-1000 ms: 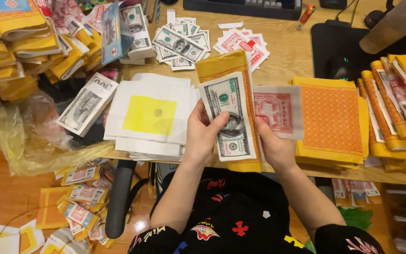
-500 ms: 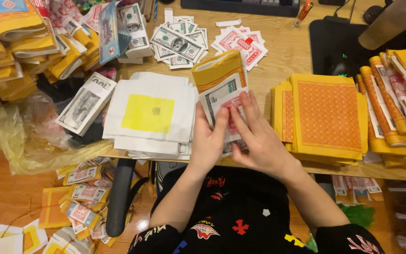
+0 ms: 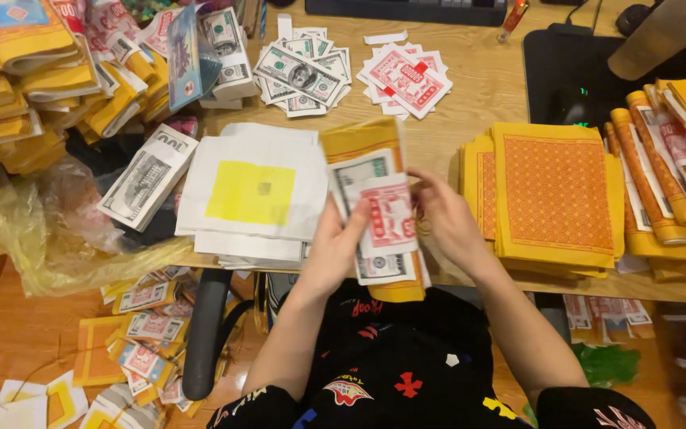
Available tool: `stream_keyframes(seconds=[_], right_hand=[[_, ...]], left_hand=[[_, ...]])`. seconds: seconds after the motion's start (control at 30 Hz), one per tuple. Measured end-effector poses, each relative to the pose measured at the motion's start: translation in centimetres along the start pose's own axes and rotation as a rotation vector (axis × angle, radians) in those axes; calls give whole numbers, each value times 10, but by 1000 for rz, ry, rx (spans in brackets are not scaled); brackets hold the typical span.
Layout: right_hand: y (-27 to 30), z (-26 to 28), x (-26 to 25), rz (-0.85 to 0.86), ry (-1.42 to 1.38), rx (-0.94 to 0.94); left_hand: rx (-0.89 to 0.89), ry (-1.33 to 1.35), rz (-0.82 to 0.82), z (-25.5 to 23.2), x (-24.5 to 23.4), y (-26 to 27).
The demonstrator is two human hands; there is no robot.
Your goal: The person sits at a table and repeatedly assembles small packs of paper money. They open a yellow envelope, insert several paper bills, fold the envelope, and secure it with a rubber band. The person repeats this process multiple times, creating a stack of finished packs.
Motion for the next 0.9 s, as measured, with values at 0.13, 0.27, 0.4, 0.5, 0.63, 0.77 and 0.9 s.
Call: stream_keyframes(seconds=[0.13,0.27,0.4,0.5,0.63,0.77,0.9], right_hand=[[-5,-19,31,184,951,9],[-8,-43,31,33,918,-29],[-15,-66,25,-128,766,-135],[-14,-31,7,-223,643,-117],[-9,-4,-8,-289,461,-122],[0,0,0,-138,-52,-93],[4,5,0,-54,-194,-88]], left_hand=[[5,47,-105,14,-47,13],[-31,100,-115,24,-52,17],[-56,138,-90,19,-41,16],[-59,183,-68,36,-46,15],[-59,245,-54,37,-33,11],[-69,238,20,46,-22,10],[-65,313,39,52,-15,9]])
Point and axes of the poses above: each hand's wrist, its own y-axis away from the middle knuckle, its own x-axis out of the palm, z = x × y, the point moved 6 cm from there along -y, towards the middle knuckle, and after that the axes turned 12 degrees about z, right-handed, at the moved point
